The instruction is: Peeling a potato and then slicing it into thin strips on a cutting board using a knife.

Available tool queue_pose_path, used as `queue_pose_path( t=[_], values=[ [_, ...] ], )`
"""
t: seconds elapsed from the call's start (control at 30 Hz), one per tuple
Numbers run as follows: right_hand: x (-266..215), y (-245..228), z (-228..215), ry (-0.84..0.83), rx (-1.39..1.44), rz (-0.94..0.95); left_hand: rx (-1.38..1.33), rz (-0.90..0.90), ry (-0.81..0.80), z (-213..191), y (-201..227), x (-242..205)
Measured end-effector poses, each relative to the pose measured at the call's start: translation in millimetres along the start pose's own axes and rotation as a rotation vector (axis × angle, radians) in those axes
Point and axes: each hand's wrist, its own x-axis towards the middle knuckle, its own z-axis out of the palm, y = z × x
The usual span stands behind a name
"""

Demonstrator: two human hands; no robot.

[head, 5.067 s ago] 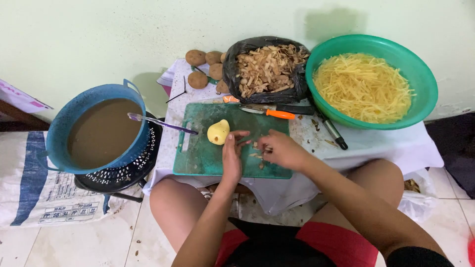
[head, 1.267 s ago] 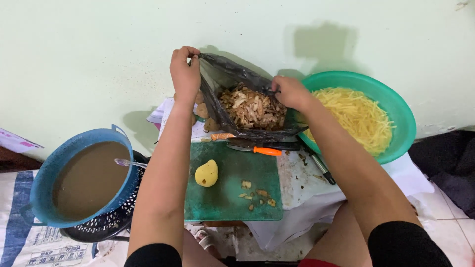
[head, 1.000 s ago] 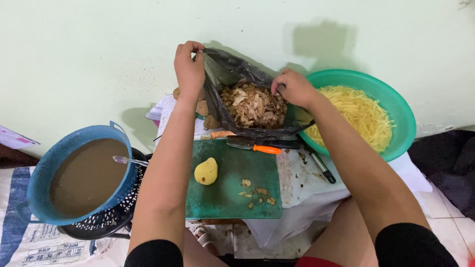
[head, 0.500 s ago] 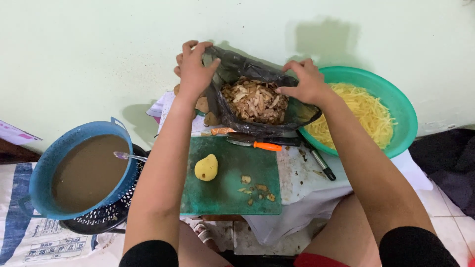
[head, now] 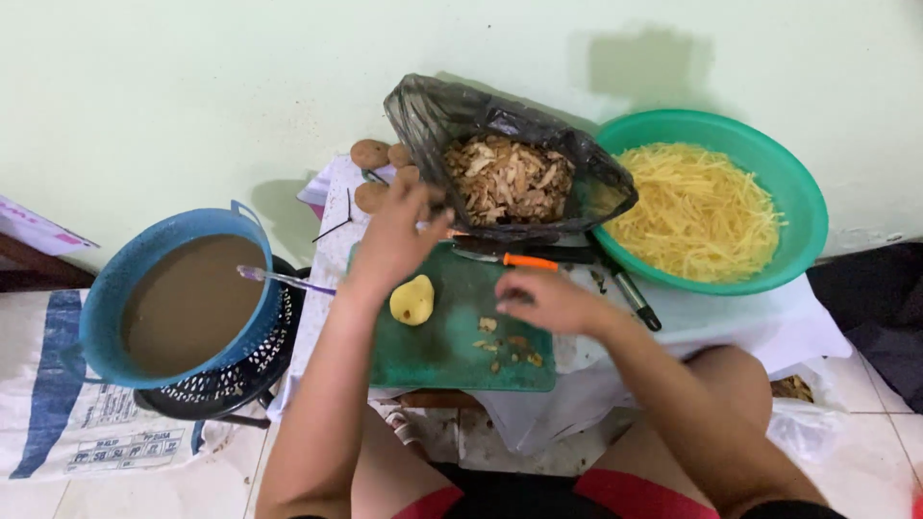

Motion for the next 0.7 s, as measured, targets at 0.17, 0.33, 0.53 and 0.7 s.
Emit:
queue_pose_path(
  t=[0.17,0.33,0.53,0.7],
  values=[
    [-5.6,6.2,63.6,0.095,-0.263,0.006,0.078,-0.207,-0.102,27.0,-33.8,-49.2],
    [-0.9,10.4,98.4,0.224,-0.42,-0.07,-0.103,-0.234,0.029,38.0,-8.3,-80.9],
    [-30.8,-2.7,87.5,0.104,-0.457,-0.187,-0.258,-0.264,0.04,39.1,26.2,-113.1],
    [-62.3,17.1,41.8,0.246,-0.142,0.003,-0.251,0.012,-0.064,76.3,2.8,-141.5]
  ],
)
